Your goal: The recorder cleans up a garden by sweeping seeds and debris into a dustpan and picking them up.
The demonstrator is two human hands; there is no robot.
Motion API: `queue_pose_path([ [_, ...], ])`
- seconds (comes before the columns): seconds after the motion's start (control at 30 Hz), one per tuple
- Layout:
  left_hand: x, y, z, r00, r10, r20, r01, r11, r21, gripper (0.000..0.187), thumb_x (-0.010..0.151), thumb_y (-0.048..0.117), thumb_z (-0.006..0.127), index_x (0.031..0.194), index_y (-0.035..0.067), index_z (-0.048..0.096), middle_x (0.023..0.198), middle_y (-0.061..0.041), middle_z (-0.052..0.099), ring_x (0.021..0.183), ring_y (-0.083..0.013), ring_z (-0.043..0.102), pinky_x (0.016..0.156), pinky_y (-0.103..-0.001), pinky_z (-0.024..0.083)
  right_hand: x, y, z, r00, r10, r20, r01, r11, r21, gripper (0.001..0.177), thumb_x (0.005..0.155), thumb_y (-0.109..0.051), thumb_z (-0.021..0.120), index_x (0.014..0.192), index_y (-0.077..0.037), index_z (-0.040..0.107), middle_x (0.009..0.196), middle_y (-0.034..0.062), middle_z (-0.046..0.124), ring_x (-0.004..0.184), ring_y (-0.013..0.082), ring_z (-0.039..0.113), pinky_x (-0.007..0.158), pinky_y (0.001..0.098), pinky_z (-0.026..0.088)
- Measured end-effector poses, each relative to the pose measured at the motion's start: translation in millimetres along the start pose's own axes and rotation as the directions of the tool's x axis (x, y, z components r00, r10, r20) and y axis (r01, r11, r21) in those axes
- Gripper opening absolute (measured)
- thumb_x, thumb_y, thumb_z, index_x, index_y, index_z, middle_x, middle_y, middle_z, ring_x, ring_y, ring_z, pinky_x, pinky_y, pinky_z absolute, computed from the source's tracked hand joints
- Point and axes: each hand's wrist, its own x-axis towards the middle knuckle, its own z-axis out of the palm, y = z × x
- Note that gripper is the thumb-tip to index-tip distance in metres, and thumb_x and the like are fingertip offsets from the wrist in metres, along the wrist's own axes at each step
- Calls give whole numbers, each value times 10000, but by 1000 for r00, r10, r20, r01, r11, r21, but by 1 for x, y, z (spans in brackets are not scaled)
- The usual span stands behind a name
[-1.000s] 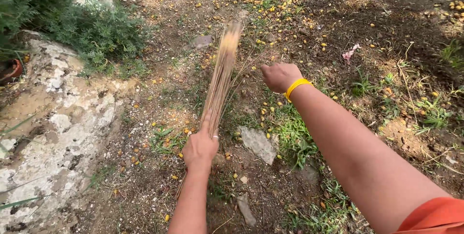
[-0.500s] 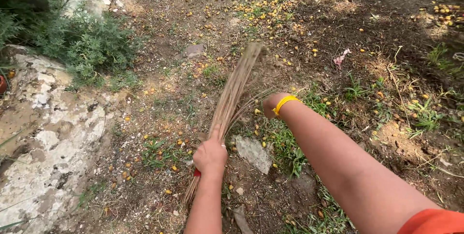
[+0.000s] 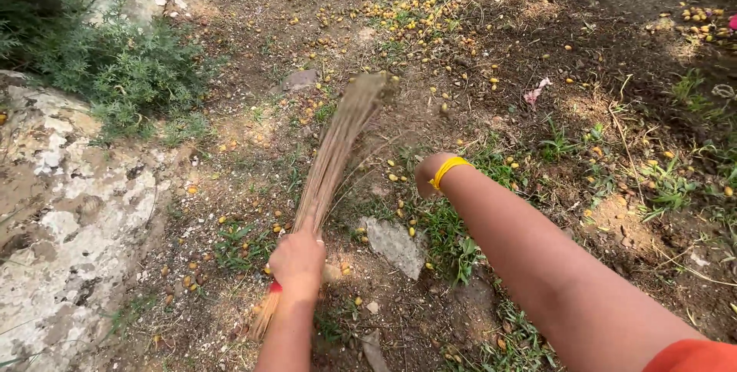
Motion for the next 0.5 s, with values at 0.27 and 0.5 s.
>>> queue_pose_path([
  [0.27, -42, 10, -36, 976, 180, 123, -163, 977, -140, 657, 1038, 546, 442, 1586, 595, 83, 903, -173, 721, 817, -341, 753, 721, -488, 615, 1, 4, 1, 991, 42, -130, -52, 996, -74, 486, 815, -183, 698, 1297, -127, 673, 1329, 128, 674, 1193, 328, 683, 967, 492, 570],
  [0.5, -30, 26, -19, 966, -3, 257, 52, 981, -186, 663, 1038, 535, 440, 1592, 572, 77, 933, -169, 738, 810, -297, 765, 689, -446, 656, 2, -13, -7, 999, 8, -42, -13, 993, -114, 434, 839, -183, 629, 1253, -90, 718, 1303, 153, 698, 1168, 343, 701, 971, 498, 569],
])
